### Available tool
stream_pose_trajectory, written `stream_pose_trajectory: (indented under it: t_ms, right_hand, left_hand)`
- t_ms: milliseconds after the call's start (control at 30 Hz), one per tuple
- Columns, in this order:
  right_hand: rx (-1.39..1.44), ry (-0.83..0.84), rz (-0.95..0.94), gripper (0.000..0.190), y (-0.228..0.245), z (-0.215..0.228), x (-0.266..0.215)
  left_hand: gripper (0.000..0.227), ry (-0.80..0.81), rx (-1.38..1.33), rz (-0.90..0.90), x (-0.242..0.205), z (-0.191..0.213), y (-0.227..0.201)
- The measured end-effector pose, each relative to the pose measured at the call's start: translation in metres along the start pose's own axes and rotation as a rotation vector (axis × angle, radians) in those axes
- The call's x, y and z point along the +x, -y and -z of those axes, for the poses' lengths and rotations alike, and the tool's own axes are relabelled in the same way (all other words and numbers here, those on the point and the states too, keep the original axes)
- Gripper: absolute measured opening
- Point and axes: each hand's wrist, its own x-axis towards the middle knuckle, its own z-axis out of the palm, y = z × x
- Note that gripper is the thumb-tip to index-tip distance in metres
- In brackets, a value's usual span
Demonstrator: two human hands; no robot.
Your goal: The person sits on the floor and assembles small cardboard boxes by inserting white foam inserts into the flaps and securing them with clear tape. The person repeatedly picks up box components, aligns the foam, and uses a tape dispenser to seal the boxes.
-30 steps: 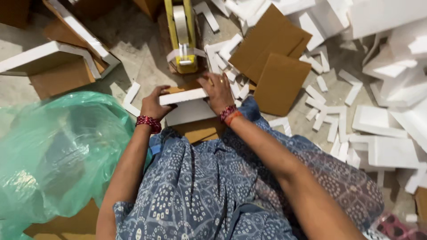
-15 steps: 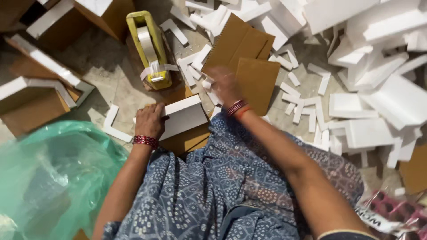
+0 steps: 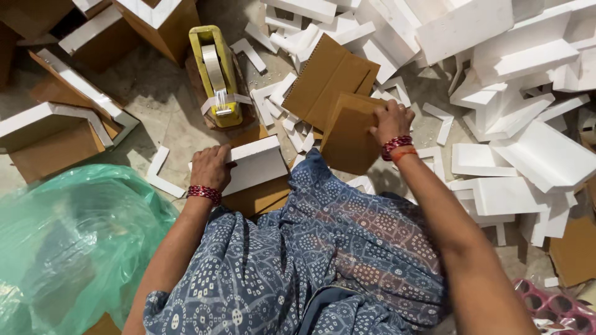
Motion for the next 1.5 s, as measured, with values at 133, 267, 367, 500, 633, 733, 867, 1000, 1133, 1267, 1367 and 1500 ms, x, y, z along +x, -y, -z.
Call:
stream_pose_trajectory:
  t_ms: [133, 267, 367, 500, 633, 733, 867, 1000, 1133, 1267, 1367, 1500]
  right_hand:
    - [0.071, 0.209, 0.139, 0.045, -0.016, 0.029, -0.008]
    - [0.364, 0.123, 0.052, 0.051, -0.028, 0.11, -0.003]
    - [0.757, 0.33, 0.068, 0.05, 0.006, 0.127, -0.011]
    - [0.823, 0.554, 0.138, 0.041, 0.103, 0.039, -0.045]
    - [1.014, 0.58, 0.141, 0.043, 0.167, -0.046, -0.057]
    - [1.077, 0.559, 0.105, 0.04, 0.182, -0.081, -0.05]
    - [1.077, 0.418, 0.038, 0.034, 0.194, -0.113, -0.05]
    - [1.156, 0.297, -0.043, 0.032, 0.206, -0.128, -0.059]
    - [0.877, 0.096, -0.103, 0.039, 0.215, -0.128, -0.066]
    - [0.552, -0.121, 0.088, 0.047, 0.222, -0.144, -0.063]
    - [0.559, -0.06, 0.112, 0.053, 0.219, -0.16, -0.053]
    - [0.842, 0.119, -0.059, 0.088, 0.21, -0.165, -0.062]
  left_hand:
    - [0.038, -0.001, -0.018, 0.004, 0.002, -0.005, 0.007]
    - [0.038, -0.003, -0.087, 0.004, -0.001, -0.014, 0.015]
    - [0.035, 0.13, -0.056, 0.048, 0.008, -0.019, 0.026]
    - [0.048, 0.14, -0.083, 0.055, 0.013, -0.038, 0.038]
    - [0.054, 0.409, -0.155, 0.119, 0.029, -0.048, 0.062]
    - [0.06, 0.557, -0.35, 0.192, 0.039, -0.033, 0.067]
    - [0.075, 0.708, -0.533, 0.383, 0.049, 0.0, 0.06]
    - [0.094, 0.681, -0.341, 0.085, 0.051, 0.008, 0.04]
    - [0.03, 0.411, 0.157, 0.128, 0.03, -0.019, 0.015]
    - [0.007, 0.006, 0.349, 0.037, 0.008, -0.038, 0.004]
    - [0.013, -0.162, 0.444, -0.029, 0.001, -0.032, 0.0]
    - [0.011, -0.209, 0.466, 0.001, -0.001, -0.03, -0.004]
